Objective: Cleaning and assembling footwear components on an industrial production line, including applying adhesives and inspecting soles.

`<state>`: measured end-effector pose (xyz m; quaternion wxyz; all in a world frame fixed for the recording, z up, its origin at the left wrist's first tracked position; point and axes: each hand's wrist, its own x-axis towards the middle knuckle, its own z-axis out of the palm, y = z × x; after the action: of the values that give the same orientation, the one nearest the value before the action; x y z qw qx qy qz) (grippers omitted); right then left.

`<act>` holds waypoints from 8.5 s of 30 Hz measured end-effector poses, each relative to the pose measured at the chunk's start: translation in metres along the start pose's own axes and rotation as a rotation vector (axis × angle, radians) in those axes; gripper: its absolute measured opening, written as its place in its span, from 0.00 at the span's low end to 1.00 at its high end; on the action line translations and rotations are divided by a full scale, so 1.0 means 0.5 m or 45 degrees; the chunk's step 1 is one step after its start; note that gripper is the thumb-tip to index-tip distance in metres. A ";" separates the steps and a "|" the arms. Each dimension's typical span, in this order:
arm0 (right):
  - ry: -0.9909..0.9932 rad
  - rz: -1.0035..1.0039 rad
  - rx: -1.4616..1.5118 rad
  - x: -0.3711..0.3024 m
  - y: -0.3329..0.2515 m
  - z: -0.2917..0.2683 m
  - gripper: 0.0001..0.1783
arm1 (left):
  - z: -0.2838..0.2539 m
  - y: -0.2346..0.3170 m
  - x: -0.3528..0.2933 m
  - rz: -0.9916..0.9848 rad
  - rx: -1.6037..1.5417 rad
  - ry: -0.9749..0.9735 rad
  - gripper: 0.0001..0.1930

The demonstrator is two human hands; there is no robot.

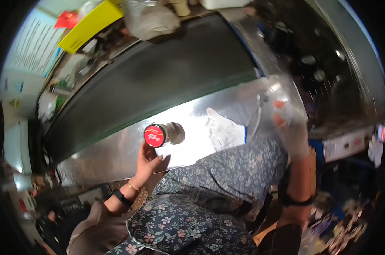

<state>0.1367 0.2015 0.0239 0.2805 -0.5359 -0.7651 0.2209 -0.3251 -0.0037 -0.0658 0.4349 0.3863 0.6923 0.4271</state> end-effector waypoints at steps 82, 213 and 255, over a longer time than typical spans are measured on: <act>-0.213 0.704 1.100 -0.511 -0.197 0.274 0.20 | 0.111 0.064 0.129 0.757 0.368 -0.104 0.51; 0.686 0.666 0.460 -0.434 -0.257 0.234 0.37 | 0.473 0.167 -0.024 0.282 -0.177 -1.096 0.31; 0.493 0.491 1.794 -0.366 -0.119 0.043 0.34 | 0.533 0.293 -0.016 0.522 -0.144 -1.713 0.41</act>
<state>0.1303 0.0086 0.0107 0.6428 -0.3832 -0.2725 0.6048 -0.0500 0.1066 0.0039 0.6987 0.6659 0.1631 0.2044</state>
